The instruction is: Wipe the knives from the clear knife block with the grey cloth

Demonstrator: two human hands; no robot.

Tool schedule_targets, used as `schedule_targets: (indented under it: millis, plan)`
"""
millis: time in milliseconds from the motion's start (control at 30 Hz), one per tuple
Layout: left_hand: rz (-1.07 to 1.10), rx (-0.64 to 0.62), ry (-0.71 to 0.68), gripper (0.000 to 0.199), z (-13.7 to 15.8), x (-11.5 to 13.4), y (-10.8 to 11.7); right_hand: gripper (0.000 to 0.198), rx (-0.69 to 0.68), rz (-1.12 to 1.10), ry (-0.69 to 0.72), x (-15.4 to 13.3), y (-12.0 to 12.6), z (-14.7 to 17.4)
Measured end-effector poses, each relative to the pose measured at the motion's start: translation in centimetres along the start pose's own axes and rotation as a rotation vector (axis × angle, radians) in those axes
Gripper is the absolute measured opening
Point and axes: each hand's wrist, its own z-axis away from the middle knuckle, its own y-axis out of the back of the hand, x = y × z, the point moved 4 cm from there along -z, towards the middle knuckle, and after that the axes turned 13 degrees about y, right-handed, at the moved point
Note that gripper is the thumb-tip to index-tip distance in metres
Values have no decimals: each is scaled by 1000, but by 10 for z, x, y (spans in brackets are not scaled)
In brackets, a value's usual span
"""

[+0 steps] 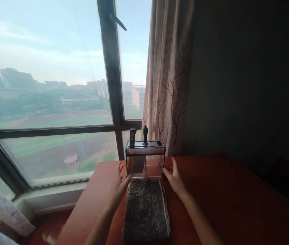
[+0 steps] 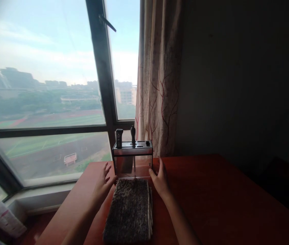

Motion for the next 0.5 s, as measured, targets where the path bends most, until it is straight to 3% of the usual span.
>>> schedule_targets:
  millis: [133, 267, 367, 500]
  plan:
    - [-78, 26, 126, 77, 8, -32, 6, 86, 30, -74, -261, 21, 14, 31]
    - [-132, -99, 203, 76, 16, -54, 8, 76, -139, -388, -565, 17, 15, 63]
    - [-131, -157, 228, 73, 22, -58, 6, 71, -172, -491, -621, 11, 13, 74]
    - [-13, -252, 276, 65, 32, -51, -2, 67, -109, -399, -564, 18, 5, 73]
